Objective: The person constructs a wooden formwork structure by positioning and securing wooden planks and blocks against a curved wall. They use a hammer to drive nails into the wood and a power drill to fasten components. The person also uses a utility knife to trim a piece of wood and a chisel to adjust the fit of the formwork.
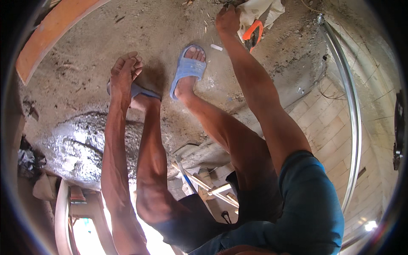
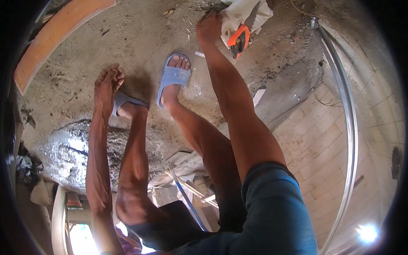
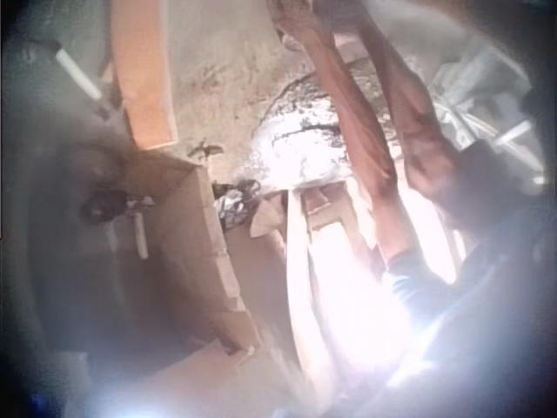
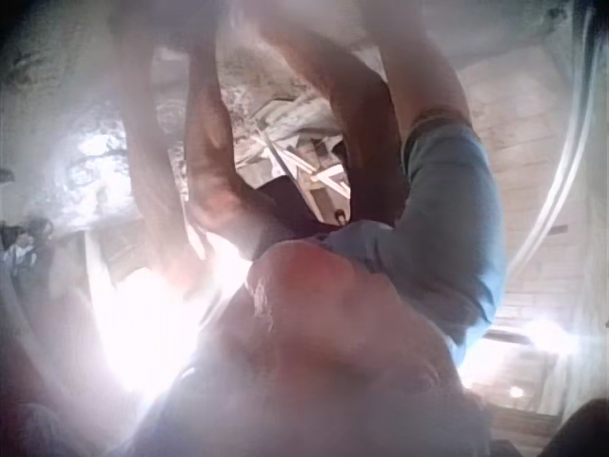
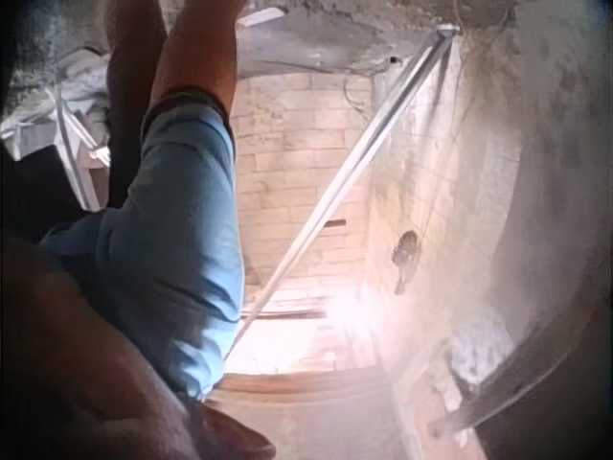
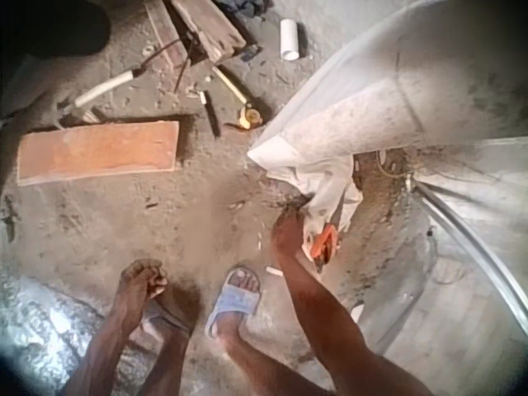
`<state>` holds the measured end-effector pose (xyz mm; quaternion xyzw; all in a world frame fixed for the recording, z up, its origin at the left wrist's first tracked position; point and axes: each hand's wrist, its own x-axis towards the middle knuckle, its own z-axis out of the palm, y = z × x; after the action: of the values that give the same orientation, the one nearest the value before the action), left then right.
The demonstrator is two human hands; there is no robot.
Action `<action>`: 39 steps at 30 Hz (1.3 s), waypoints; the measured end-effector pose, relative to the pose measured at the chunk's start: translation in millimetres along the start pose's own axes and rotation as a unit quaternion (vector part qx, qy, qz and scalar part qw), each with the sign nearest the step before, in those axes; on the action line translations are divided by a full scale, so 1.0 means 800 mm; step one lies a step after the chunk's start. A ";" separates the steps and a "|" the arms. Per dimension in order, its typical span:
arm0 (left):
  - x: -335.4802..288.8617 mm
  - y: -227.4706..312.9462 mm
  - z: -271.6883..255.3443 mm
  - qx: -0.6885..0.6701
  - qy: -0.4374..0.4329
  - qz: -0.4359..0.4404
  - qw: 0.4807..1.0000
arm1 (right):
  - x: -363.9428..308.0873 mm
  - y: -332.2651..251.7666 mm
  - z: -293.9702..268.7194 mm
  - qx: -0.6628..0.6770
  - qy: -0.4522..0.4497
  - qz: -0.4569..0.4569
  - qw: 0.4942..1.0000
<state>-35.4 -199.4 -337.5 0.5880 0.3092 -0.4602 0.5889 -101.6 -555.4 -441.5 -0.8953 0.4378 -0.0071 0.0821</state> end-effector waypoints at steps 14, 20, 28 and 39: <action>0.092 0.008 0.032 -0.025 -0.234 -0.090 0.968 | 0.014 -0.070 -0.074 0.545 -0.390 0.100 0.735; 0.155 0.110 0.037 0.025 -0.282 0.011 0.959 | 0.047 -0.147 -0.070 0.551 -0.488 0.089 0.671; 0.167 0.147 0.067 -0.025 -0.317 0.088 0.944 | 0.048 -0.225 -0.050 0.478 -0.544 -0.049 0.688; 0.236 0.144 0.119 -0.235 -0.365 0.026 0.900 | 0.059 -0.207 -0.043 0.494 -0.362 -0.052 0.789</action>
<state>124.8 -339.2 -449.9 0.2309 0.1565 -0.5411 0.7934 54.1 -497.2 -385.2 -0.6913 0.2652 0.0975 0.6650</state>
